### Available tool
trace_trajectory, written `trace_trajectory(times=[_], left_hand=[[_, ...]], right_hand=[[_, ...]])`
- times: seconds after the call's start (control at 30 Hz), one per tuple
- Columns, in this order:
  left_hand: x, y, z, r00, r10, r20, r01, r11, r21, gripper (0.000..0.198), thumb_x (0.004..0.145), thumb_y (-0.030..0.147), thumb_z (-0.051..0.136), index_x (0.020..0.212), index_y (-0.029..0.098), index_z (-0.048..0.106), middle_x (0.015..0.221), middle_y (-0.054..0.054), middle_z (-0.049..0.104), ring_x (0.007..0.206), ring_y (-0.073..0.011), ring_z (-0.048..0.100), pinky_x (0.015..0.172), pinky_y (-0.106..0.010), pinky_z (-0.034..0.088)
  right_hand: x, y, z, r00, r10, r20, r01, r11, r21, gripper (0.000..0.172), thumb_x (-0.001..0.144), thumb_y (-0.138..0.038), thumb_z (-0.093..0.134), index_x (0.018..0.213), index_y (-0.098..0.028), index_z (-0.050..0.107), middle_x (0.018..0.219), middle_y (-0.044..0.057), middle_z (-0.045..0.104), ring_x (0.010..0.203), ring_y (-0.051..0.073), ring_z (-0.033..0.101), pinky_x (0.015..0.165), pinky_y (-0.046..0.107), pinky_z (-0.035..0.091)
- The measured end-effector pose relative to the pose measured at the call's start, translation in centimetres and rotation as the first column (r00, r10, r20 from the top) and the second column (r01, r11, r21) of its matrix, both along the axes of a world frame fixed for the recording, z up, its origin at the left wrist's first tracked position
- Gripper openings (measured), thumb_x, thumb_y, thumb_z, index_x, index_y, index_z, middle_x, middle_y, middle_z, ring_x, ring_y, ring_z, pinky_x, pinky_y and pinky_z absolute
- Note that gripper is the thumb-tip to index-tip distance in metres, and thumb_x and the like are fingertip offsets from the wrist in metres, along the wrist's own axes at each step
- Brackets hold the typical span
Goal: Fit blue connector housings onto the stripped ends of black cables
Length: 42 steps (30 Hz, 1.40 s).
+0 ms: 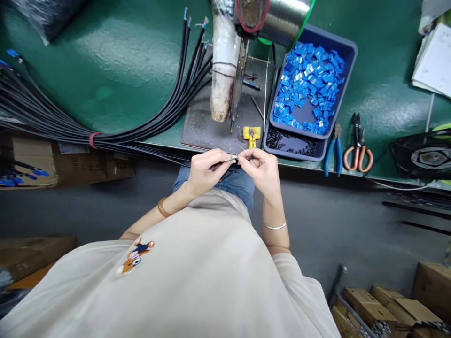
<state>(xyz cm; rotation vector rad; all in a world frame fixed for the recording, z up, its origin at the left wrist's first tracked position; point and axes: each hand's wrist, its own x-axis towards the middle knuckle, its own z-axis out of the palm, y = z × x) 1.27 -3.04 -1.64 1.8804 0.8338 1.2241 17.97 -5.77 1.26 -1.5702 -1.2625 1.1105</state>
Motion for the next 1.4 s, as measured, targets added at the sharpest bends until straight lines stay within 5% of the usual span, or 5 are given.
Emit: trace_trajectory(times=[0.2, 0.33, 0.5, 0.9, 1.4], left_hand=[[0.1, -0.5, 0.4, 0.986, 0.073, 0.153, -0.021, 0.949, -0.315, 0.010, 0.089, 0.024, 0.060, 0.093, 0.015, 0.064, 0.077, -0.002, 0.066, 0.063, -0.0065, 0.057, 0.061, -0.018, 0.045], [-0.3, 0.0, 1.2, 0.910, 0.052, 0.411, 0.238, 0.745, -0.623, 0.025, 0.085, 0.034, 0.067, 0.100, 0.019, 0.053, 0.065, 0.005, 0.057, 0.050, -0.0033, 0.047, 0.047, -0.015, 0.037], [-0.8, 1.2, 1.9, 0.879, -0.003, 0.477, 0.398, 0.555, -0.731, 0.031, 0.077, 0.041, 0.074, 0.088, 0.015, 0.060, 0.059, 0.003, 0.052, 0.042, -0.0013, 0.031, 0.036, -0.018, 0.017], [-0.7, 1.7, 2.4, 0.902, -0.017, 0.431, 0.380, 0.505, -0.775, 0.030, 0.068, 0.033, 0.080, 0.067, 0.013, 0.057, 0.051, 0.007, 0.039, 0.043, -0.0003, 0.028, 0.040, -0.017, 0.016], [-1.4, 2.2, 3.0, 0.874, -0.153, 0.460, 0.477, 0.446, -0.758, 0.030, 0.067, 0.031, 0.082, 0.063, 0.013, 0.058, 0.047, 0.007, 0.038, 0.042, -0.0009, 0.028, 0.040, -0.018, 0.018]], right_hand=[[-1.9, -0.4, -0.3, 0.965, -0.126, 0.230, 0.062, 0.963, 0.264, 0.011, 0.082, -0.027, 0.063, 0.073, -0.019, 0.064, 0.060, -0.004, 0.052, 0.048, 0.006, 0.033, 0.048, 0.023, 0.028], [-2.8, -0.5, -0.8, 0.885, -0.209, 0.417, -0.041, 0.855, 0.517, 0.010, 0.084, -0.024, 0.062, 0.077, -0.022, 0.068, 0.075, 0.002, 0.066, 0.057, 0.009, 0.048, 0.057, 0.027, 0.040], [-2.4, -0.6, -0.4, 0.947, -0.226, 0.226, 0.119, 0.906, 0.407, 0.009, 0.085, -0.028, 0.064, 0.083, -0.022, 0.070, 0.077, 0.000, 0.064, 0.050, 0.006, 0.038, 0.047, 0.026, 0.028], [-1.6, -0.3, 0.7, 0.992, -0.067, 0.106, 0.043, 0.976, 0.215, 0.006, 0.081, -0.029, 0.071, 0.081, -0.024, 0.073, 0.081, 0.001, 0.067, 0.067, 0.011, 0.054, 0.052, 0.025, 0.033], [-0.7, 0.0, 0.2, 0.996, 0.068, -0.064, -0.060, 0.991, 0.116, 0.014, 0.077, -0.035, 0.073, 0.075, -0.021, 0.070, 0.074, -0.001, 0.059, 0.061, 0.008, 0.046, 0.052, 0.023, 0.033]])
